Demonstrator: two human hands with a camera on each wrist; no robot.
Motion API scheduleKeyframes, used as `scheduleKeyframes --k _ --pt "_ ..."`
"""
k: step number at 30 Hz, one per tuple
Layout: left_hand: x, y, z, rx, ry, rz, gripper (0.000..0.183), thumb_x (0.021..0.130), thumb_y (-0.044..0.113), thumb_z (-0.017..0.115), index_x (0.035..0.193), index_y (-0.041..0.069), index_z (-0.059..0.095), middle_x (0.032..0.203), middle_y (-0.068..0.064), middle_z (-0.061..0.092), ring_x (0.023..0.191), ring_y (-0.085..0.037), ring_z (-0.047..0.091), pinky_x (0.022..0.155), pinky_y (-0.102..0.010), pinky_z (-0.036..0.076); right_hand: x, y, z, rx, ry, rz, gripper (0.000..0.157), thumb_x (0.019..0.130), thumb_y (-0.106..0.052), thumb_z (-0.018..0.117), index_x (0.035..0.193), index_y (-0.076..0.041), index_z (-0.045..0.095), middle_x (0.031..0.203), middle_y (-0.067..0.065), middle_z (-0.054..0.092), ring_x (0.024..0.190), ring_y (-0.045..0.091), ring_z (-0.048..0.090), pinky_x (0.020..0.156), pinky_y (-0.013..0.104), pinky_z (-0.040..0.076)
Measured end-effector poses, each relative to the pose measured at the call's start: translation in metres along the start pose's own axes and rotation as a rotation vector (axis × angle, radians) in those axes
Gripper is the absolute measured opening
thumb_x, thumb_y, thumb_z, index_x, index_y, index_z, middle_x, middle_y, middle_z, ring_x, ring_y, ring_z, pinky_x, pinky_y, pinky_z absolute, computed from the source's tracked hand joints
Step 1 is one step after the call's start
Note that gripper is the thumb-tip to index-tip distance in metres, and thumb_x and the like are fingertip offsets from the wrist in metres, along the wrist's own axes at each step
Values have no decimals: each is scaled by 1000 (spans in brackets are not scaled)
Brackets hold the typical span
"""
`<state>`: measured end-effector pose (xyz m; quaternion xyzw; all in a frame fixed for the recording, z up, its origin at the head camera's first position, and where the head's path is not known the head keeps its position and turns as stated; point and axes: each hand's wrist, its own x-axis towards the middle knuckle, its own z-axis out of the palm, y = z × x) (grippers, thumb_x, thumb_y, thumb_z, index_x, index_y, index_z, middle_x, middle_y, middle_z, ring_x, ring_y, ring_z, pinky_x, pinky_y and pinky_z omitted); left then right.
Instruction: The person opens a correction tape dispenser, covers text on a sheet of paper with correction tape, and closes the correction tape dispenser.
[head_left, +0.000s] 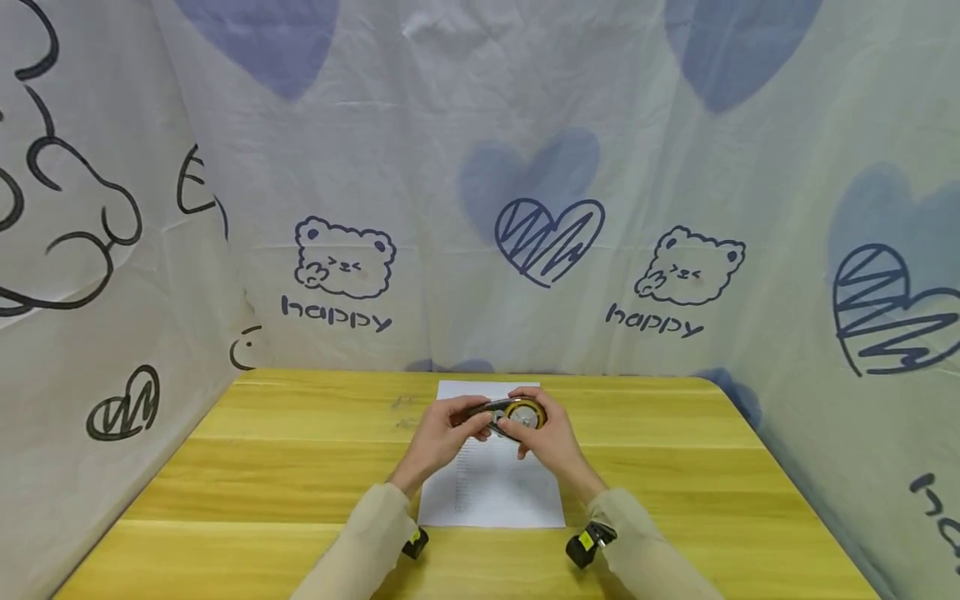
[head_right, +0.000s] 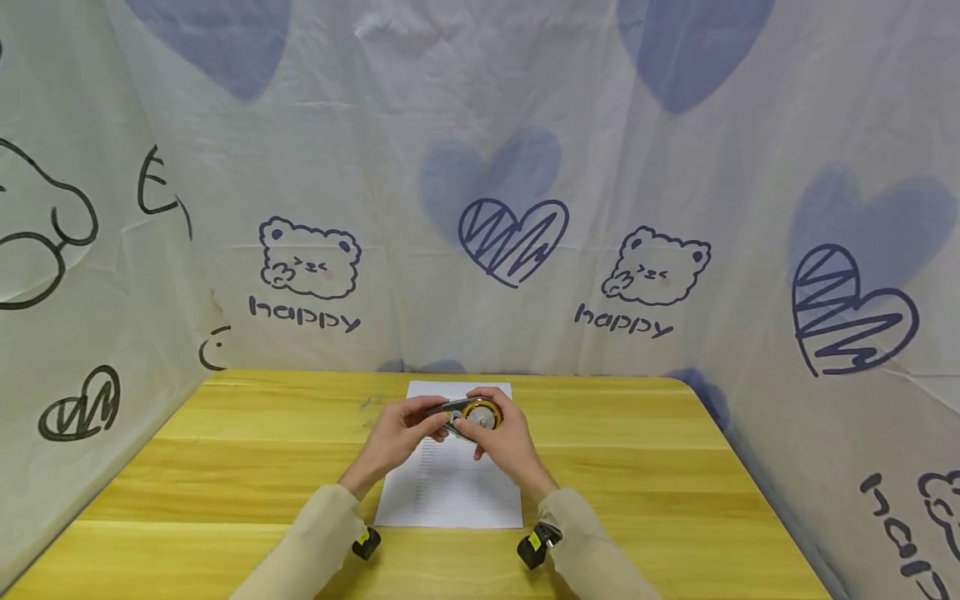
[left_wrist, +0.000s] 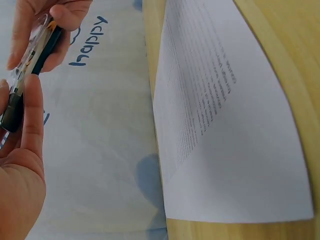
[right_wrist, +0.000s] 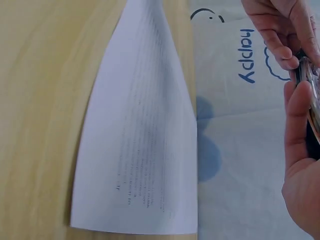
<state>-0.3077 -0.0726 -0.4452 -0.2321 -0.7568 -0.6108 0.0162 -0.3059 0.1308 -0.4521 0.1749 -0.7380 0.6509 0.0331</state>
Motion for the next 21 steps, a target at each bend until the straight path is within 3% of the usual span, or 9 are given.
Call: scheduleKeyframes --k 5,12,17,21 --pt "-2 4 -1 -57 -18 11 35 94 18 66 125 0 66 101 -19 73 77 -32 73 70 -40 62 0 -6 3 66 42 34 37 89 -16 73 123 -8 58 113 23 60 74 25 65 44 34 55" --pt "-6 3 -5 -60 -83 21 33 95 17 65 122 -1 67 95 -23 73 67 -18 72 68 -44 61 -6 -22 1 24 -7 64 31 92 -12 69 120 -2 60 105 23 63 62 22 63 42 38 54" --pt "-5 5 -9 -91 -143 17 30 95 18 64 120 0 69 95 -23 73 70 -19 73 71 -47 61 -10 -35 1 -21 -23 104 30 92 -13 69 120 -3 61 106 21 64 67 22 64 50 51 56" --pt "-6 5 -13 -125 -181 -18 31 95 17 64 121 -1 68 97 -22 73 74 -25 74 74 -51 59 -8 -31 0 -43 -46 107 30 92 -13 70 119 -3 61 108 21 63 70 24 64 52 59 54"
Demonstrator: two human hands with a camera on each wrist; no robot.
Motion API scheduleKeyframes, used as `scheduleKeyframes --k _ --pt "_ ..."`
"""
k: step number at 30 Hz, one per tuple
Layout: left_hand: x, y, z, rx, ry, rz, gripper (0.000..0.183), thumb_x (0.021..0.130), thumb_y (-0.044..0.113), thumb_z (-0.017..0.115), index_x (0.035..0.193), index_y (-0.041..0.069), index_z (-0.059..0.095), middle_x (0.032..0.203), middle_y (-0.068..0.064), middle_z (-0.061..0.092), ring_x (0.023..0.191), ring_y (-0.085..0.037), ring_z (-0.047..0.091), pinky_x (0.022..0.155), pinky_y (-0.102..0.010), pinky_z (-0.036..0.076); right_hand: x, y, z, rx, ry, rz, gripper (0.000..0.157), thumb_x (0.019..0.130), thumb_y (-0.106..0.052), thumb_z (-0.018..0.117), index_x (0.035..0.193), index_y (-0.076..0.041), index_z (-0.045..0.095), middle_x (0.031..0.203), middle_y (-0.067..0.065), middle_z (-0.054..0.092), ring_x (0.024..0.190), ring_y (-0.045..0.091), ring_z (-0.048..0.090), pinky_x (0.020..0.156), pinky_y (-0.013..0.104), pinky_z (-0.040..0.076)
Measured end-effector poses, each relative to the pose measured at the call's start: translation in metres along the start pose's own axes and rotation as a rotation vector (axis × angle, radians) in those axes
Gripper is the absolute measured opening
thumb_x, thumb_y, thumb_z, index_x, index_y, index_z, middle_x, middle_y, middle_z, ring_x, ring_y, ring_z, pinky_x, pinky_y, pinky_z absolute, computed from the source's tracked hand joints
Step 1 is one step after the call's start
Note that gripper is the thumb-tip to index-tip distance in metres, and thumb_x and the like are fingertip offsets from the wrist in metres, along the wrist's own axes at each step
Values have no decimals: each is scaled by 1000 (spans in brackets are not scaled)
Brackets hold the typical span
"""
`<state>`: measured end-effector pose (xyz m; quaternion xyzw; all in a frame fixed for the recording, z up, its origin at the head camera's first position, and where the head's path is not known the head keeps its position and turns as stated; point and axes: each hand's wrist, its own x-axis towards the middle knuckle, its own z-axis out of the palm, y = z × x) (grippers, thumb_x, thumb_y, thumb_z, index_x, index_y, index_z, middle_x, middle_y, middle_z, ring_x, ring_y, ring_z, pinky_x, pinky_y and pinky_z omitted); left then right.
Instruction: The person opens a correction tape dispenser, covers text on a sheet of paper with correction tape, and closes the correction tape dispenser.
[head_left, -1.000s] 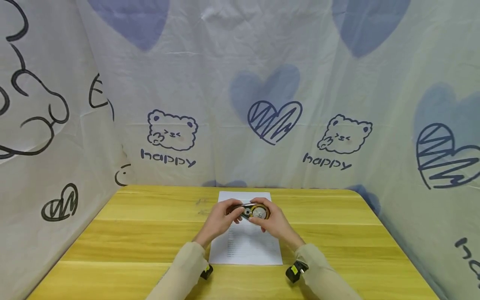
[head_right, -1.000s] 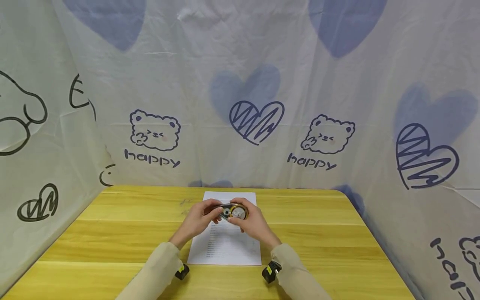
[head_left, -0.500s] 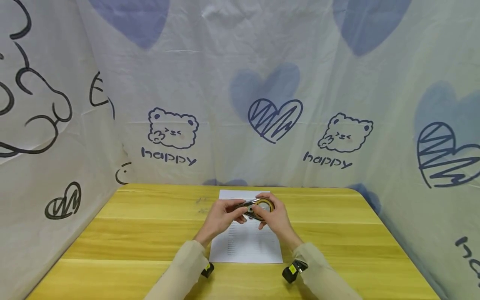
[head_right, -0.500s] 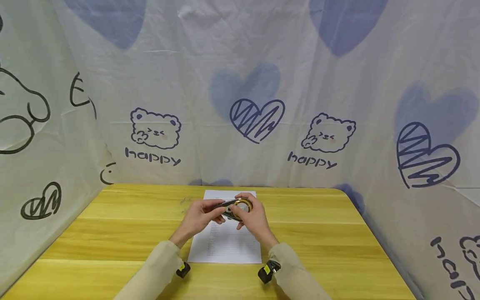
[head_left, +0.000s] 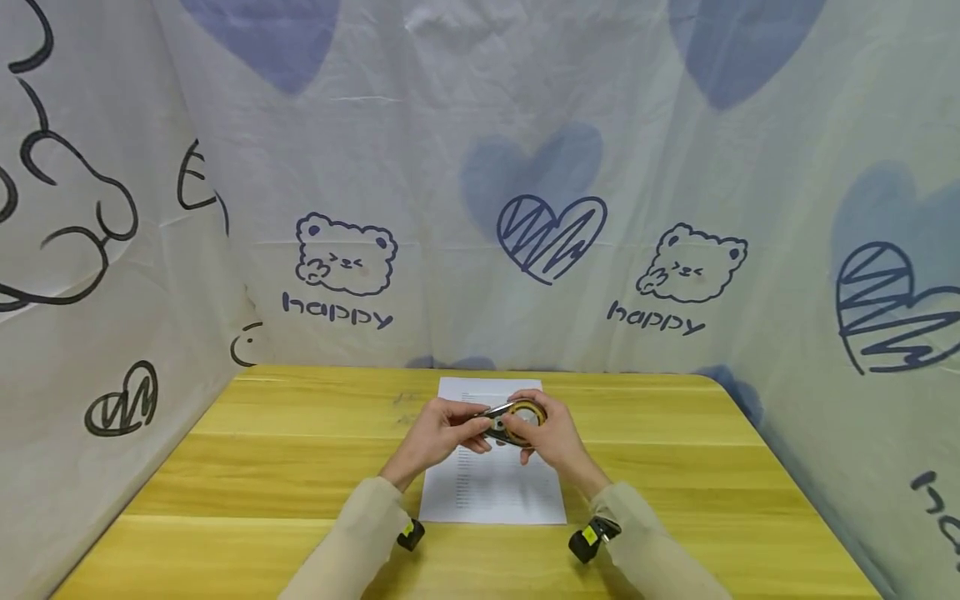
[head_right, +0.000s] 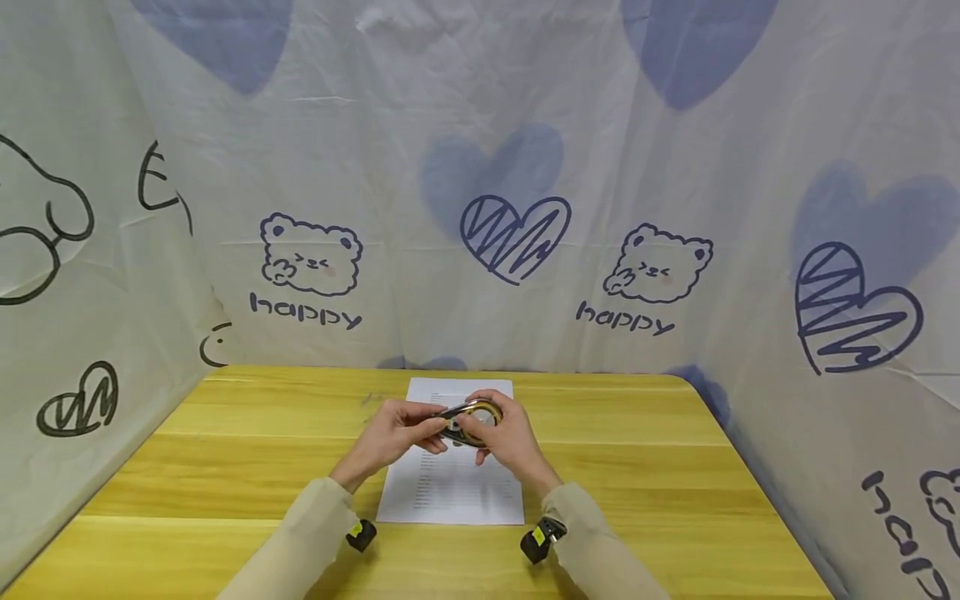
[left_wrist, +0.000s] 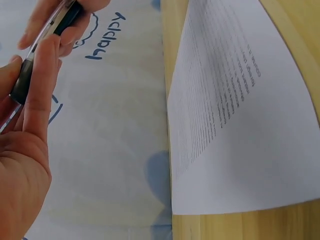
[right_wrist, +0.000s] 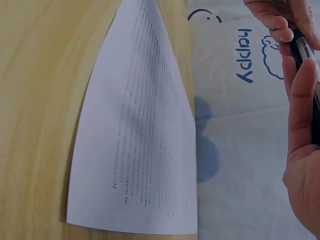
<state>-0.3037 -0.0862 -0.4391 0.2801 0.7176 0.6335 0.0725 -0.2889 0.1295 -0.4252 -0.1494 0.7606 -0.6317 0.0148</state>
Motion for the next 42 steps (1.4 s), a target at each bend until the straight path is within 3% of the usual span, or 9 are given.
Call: scheduleKeyframes --k 5,8,11,16,21,27,33,42 --pt "-2 -1 -1 -25 -31 -27 33 95 17 65 123 0 67 101 -21 73 78 -31 74 79 -58 57 7 20 -4 -11 -10 -27 32 91 -11 71 120 -2 60 110 22 62 73 25 64 46 52 54" --pt "-3 -3 0 -23 -21 -10 33 96 17 63 124 -1 66 103 -22 73 79 -27 74 78 -51 59 9 25 -3 18 10 -21 34 89 -12 72 120 -3 60 110 21 62 76 24 65 46 44 57" --pt "-2 -5 1 -45 16 6 32 97 17 61 124 -1 66 105 -23 72 79 -21 74 77 -44 61 10 25 -1 118 21 10 38 88 -14 74 121 -2 58 111 21 62 81 23 68 57 39 61" --pt "0 -9 3 -91 64 5 33 96 16 62 124 -3 65 108 -23 71 80 -18 74 78 -39 61 11 25 1 248 17 52 43 88 -17 74 121 5 57 111 21 62 85 22 71 72 38 62" --pt "-1 -10 4 -122 67 -22 36 96 19 63 126 -2 64 111 -23 70 84 -21 74 81 -39 61 9 24 1 266 26 68 41 89 -16 74 120 4 58 109 18 63 88 23 70 72 39 62" --pt "1 -9 6 -159 118 -43 40 95 20 64 128 -2 62 111 -23 70 84 -20 74 84 -43 60 8 20 5 318 74 85 37 89 -13 72 120 2 59 107 15 65 90 22 70 73 38 62" --pt "1 -9 5 -172 142 -40 41 94 18 65 129 -3 61 111 -25 69 82 -18 74 83 -40 60 9 21 5 299 78 71 37 89 -14 73 119 2 59 108 17 65 90 23 70 73 40 62" --pt "0 -12 0 -112 86 -64 35 94 17 66 124 -2 65 109 -23 71 81 -21 74 82 -44 60 8 26 5 248 48 50 40 88 -17 74 118 5 58 106 15 65 89 24 71 74 42 62"
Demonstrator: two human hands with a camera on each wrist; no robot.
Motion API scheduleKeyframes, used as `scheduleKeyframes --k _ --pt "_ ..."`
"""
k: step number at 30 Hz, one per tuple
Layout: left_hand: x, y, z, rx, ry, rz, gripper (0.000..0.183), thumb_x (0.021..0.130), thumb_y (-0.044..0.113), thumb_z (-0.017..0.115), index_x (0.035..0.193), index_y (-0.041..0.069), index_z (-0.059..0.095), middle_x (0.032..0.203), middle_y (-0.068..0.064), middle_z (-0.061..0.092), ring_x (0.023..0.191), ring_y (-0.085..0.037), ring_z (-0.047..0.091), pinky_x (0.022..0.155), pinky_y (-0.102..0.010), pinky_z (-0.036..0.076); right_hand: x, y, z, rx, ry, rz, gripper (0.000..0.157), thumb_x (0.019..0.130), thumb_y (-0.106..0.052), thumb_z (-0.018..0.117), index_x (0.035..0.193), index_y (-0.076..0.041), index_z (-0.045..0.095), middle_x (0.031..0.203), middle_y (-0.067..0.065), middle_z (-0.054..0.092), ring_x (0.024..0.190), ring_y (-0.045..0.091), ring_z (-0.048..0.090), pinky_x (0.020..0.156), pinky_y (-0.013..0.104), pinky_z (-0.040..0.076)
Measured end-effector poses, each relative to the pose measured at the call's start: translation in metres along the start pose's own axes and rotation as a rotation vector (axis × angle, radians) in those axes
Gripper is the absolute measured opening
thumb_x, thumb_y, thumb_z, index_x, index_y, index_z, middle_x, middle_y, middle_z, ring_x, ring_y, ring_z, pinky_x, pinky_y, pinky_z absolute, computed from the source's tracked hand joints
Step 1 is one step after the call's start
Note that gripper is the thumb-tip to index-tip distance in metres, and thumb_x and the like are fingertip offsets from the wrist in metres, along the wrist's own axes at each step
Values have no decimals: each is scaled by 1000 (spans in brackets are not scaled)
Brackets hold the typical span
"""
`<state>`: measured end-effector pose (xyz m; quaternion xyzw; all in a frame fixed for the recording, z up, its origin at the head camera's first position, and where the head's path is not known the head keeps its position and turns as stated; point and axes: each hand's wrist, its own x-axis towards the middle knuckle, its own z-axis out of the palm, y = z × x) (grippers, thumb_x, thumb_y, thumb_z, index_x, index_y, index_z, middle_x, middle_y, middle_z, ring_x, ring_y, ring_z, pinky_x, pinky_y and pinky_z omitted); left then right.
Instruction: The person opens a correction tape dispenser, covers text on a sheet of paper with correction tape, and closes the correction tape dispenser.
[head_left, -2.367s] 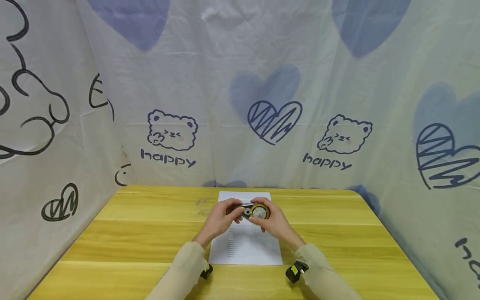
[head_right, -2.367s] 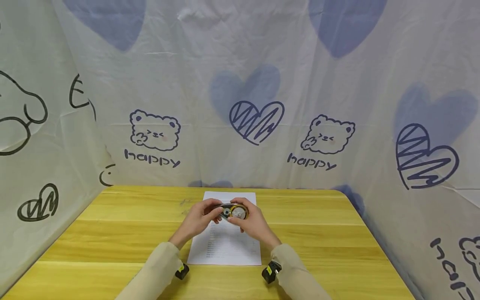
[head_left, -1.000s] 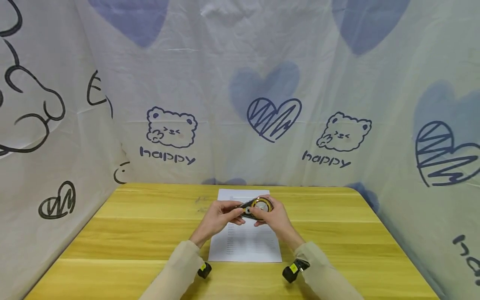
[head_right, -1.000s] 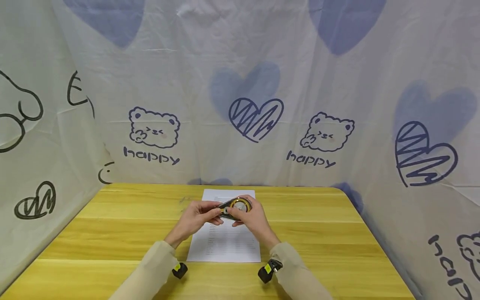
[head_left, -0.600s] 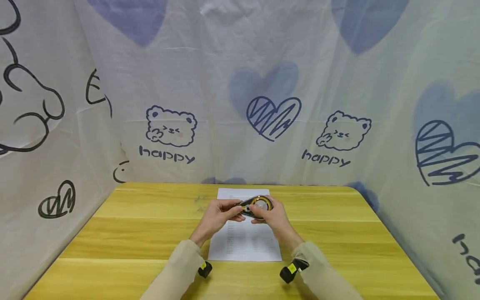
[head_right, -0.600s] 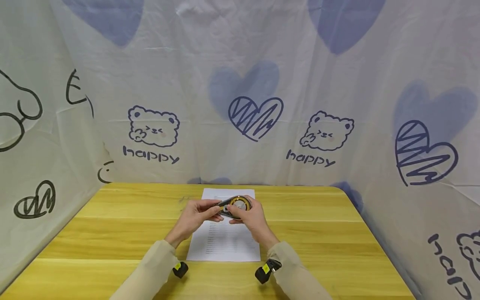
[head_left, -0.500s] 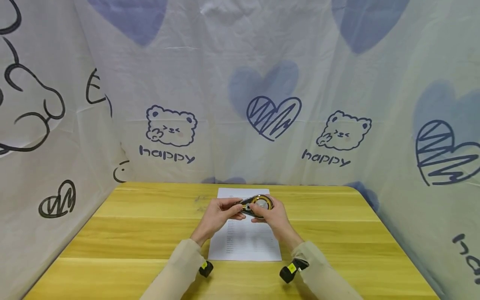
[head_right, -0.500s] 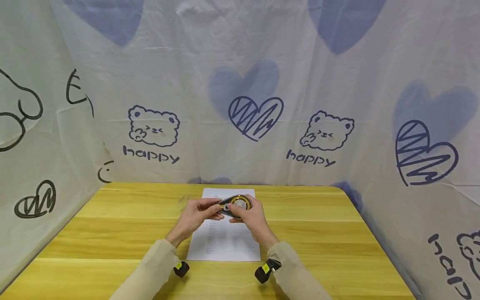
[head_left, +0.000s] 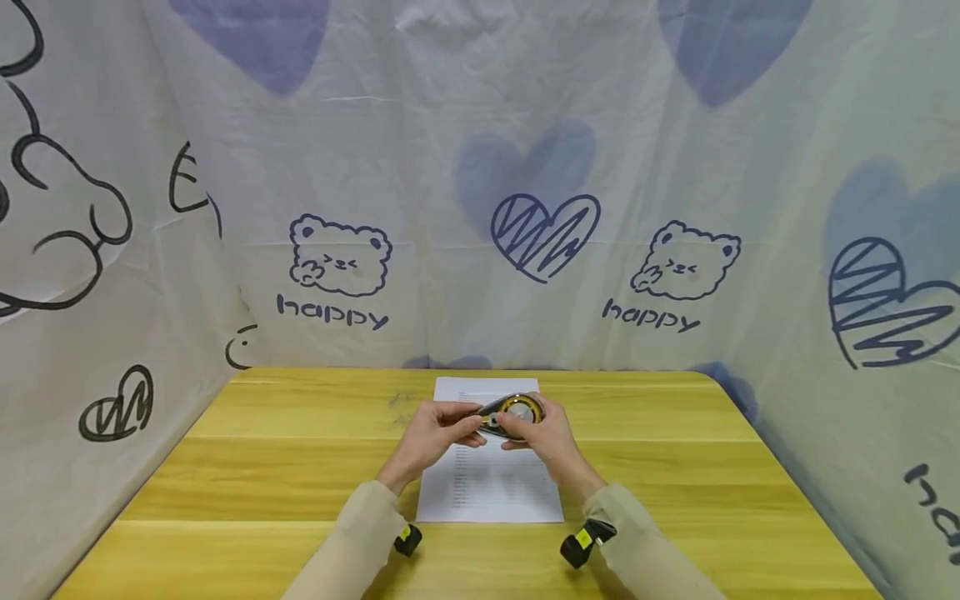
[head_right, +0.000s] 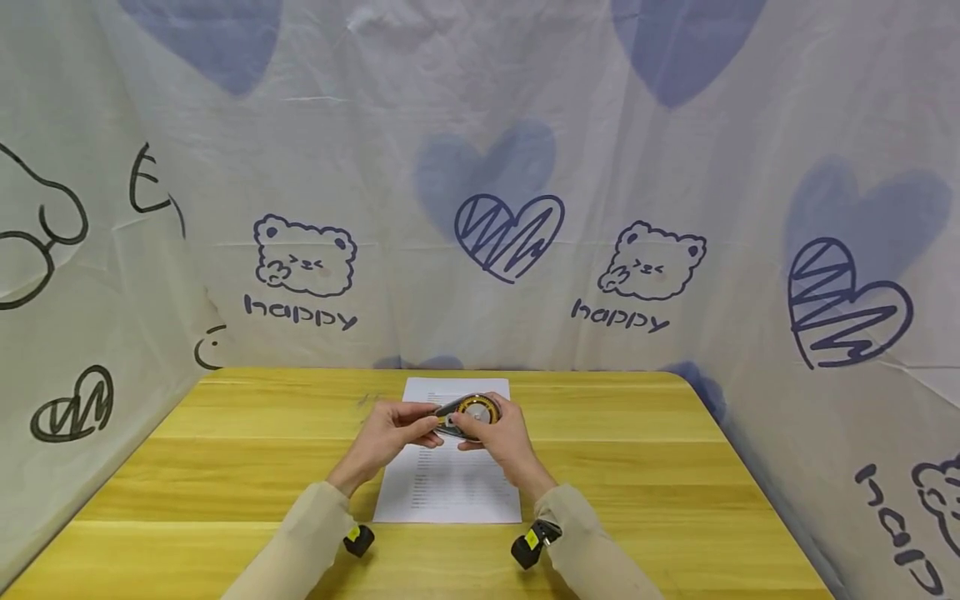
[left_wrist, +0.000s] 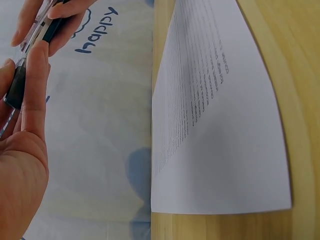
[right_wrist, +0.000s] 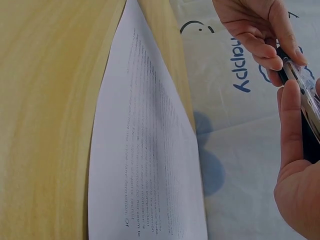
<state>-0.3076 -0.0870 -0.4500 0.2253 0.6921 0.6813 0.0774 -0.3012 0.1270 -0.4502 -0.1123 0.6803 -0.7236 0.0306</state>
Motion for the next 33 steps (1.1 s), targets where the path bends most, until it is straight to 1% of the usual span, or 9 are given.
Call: scheduleKeyframes --k 4,9,12,16,22,26,28,31,33 --pt "-2 0 -2 11 0 1 38 95 19 65 126 -2 64 108 -23 71 82 -21 74 83 -45 60 -2 0 2 17 7 4 38 89 -15 73 118 4 58 107 17 65 90 24 71 73 41 62" --pt "-4 -3 -5 15 22 8 43 96 19 64 131 -5 59 109 -24 70 83 -19 74 84 -43 59 -2 0 2 54 59 19 36 88 -11 74 117 3 59 108 21 64 87 22 70 70 39 62" --pt "-5 -4 -8 6 47 8 42 96 16 64 131 -6 58 109 -24 70 82 -18 74 84 -42 60 -2 0 1 58 88 10 38 86 -11 76 117 4 59 107 21 64 86 22 70 69 40 62" --pt "-6 -3 -12 28 66 10 41 95 15 65 132 -4 58 107 -22 71 82 -20 74 83 -45 60 -1 -1 -2 58 133 10 42 85 -13 77 119 4 59 104 18 67 82 20 70 65 37 62" --pt "-8 -3 -19 191 157 9 31 92 17 69 121 8 64 96 -11 73 74 -25 69 77 -52 58 0 1 -11 2 191 33 42 85 -22 78 119 -2 62 91 11 70 60 15 65 43 25 52" --pt "-10 -4 -25 274 180 29 21 91 17 70 111 8 66 98 -16 73 74 -24 68 76 -54 57 0 3 -17 -22 187 30 44 86 -26 76 121 -3 60 87 11 70 49 13 59 40 23 47" --pt "-10 -5 -27 320 179 39 20 91 18 71 109 10 69 97 -15 73 76 -26 69 75 -51 58 0 3 -19 -38 187 27 45 86 -27 77 121 -3 61 87 11 70 48 13 58 40 23 46" --pt "-11 -6 -31 398 195 43 20 90 21 72 108 12 71 93 -9 73 76 -27 69 70 -41 60 0 4 -21 -77 195 39 43 84 -27 79 116 -3 63 85 11 70 50 14 59 39 24 45" --pt "-12 -6 -33 449 217 30 20 89 21 73 107 13 73 91 -3 73 73 -22 69 67 -32 59 1 4 -22 -116 191 47 42 82 -28 80 113 -3 64 84 11 70 51 15 59 40 24 45"
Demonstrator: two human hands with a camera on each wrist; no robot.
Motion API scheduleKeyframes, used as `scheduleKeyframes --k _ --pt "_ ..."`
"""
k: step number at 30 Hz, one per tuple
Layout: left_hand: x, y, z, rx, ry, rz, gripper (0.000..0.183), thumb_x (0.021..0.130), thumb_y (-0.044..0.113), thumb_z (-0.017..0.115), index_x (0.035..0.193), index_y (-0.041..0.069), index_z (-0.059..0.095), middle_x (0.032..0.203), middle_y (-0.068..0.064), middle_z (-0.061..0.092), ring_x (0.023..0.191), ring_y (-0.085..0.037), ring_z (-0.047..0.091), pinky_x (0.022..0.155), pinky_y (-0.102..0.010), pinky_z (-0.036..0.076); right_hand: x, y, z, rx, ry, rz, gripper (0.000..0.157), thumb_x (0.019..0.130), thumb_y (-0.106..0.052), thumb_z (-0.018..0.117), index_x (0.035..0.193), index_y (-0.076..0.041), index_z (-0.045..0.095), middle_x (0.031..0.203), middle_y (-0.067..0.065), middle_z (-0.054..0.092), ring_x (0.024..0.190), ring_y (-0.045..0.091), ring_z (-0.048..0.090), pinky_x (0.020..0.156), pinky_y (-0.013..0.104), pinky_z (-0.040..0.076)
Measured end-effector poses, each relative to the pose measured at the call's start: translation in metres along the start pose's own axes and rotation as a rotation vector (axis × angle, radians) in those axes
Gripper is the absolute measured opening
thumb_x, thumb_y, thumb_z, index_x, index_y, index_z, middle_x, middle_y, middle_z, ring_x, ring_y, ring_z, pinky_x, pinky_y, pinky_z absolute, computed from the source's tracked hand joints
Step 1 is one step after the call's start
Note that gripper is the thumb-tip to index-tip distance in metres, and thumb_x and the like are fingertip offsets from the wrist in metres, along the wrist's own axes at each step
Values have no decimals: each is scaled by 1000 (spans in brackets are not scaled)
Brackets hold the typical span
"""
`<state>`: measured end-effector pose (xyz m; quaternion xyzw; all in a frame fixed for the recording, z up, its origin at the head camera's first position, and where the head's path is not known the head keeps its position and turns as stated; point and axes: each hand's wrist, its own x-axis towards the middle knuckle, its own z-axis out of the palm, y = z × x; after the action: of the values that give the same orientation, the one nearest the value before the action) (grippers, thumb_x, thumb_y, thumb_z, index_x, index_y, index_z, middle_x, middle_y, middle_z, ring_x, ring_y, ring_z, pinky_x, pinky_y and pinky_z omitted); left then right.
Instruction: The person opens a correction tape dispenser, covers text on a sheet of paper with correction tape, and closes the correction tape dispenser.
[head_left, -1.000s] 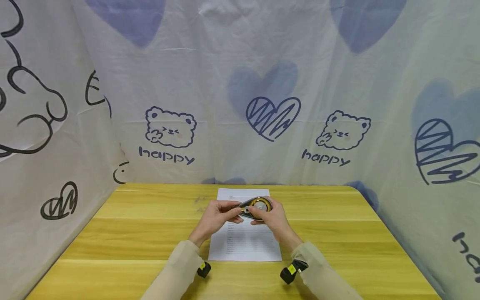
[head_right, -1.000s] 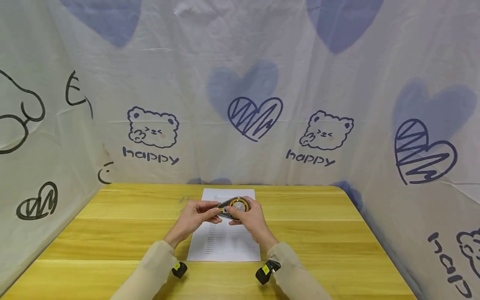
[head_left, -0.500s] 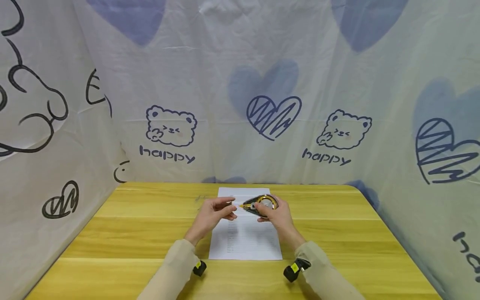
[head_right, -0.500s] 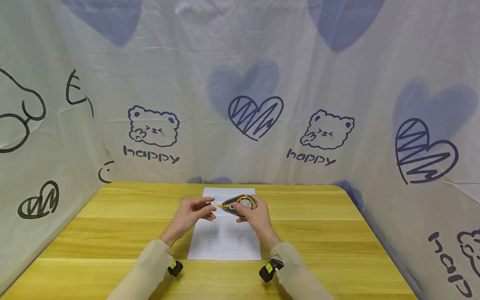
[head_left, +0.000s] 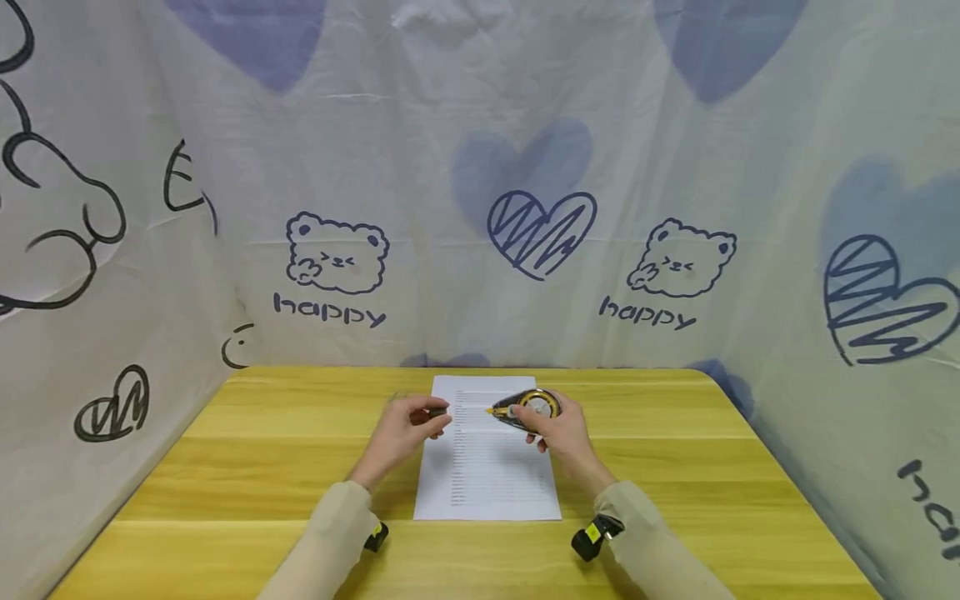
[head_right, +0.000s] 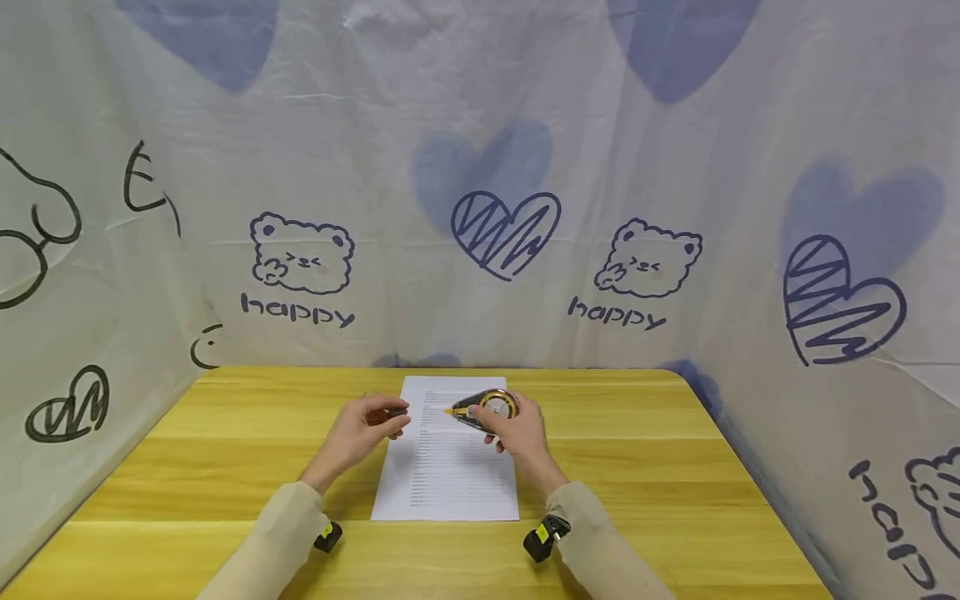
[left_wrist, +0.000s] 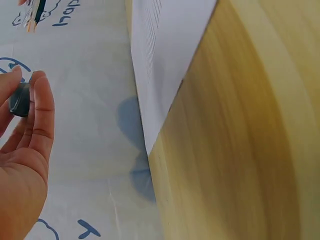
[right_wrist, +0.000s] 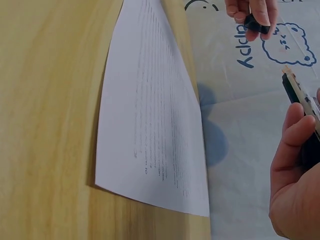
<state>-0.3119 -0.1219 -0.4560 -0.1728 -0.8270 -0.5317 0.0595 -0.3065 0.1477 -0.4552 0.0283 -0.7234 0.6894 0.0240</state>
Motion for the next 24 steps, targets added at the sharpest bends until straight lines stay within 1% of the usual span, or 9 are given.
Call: scheduleKeyframes --k 2,4,8,10,12,16,19,22,24 --pt "-3 0 -3 48 12 -5 21 88 19 74 107 11 74 93 -2 71 71 -18 69 64 -25 57 0 2 1 -29 -7 15 43 80 -29 82 111 -4 65 83 10 70 53 16 59 40 24 45" --pt "-4 1 -5 135 4 10 21 88 17 74 107 8 75 94 -3 69 68 -14 67 61 -22 56 0 3 2 -46 -14 27 44 79 -29 84 111 -5 66 84 10 70 55 17 58 41 25 46" --pt "-4 6 -7 359 -54 68 19 88 14 74 104 3 76 92 -5 63 68 -8 59 59 -19 52 0 4 0 -45 -5 38 45 78 -30 84 112 -6 66 86 10 68 59 20 57 43 28 47" --pt "-2 6 -9 429 -71 65 21 88 13 73 106 3 75 91 -4 63 69 -8 56 58 -19 50 0 3 -1 -51 -2 34 44 79 -30 83 112 -5 66 86 10 67 60 21 56 44 29 48" --pt "-1 4 -12 435 -71 54 21 89 12 72 108 3 73 92 -3 65 71 -9 56 59 -20 50 1 2 -2 -59 -3 32 43 80 -28 83 111 -5 66 85 10 67 59 20 56 44 31 50" --pt "-2 -5 -18 387 -61 33 14 91 10 70 104 6 69 93 -2 68 70 -8 59 59 -20 52 1 4 -4 -63 -17 37 42 80 -27 82 111 -2 66 85 10 68 58 19 55 45 31 51" --pt "-4 -11 -25 399 -87 28 8 92 10 68 99 6 70 87 -1 67 65 -8 57 56 -21 50 1 6 -5 -54 -22 37 42 80 -27 83 109 -2 66 85 9 68 60 21 57 46 31 52" --pt "-5 -15 -32 446 -126 16 11 92 10 67 100 3 73 84 -1 67 62 -8 56 55 -22 49 2 6 -5 -51 -18 39 40 79 -27 83 107 -3 68 84 7 68 62 23 58 49 32 53" --pt "-7 -17 -37 460 -151 -6 13 92 9 67 100 2 74 86 -2 68 61 -8 57 55 -22 49 3 6 -5 -56 -18 41 39 79 -27 84 105 -3 69 82 6 68 63 24 59 50 33 54"
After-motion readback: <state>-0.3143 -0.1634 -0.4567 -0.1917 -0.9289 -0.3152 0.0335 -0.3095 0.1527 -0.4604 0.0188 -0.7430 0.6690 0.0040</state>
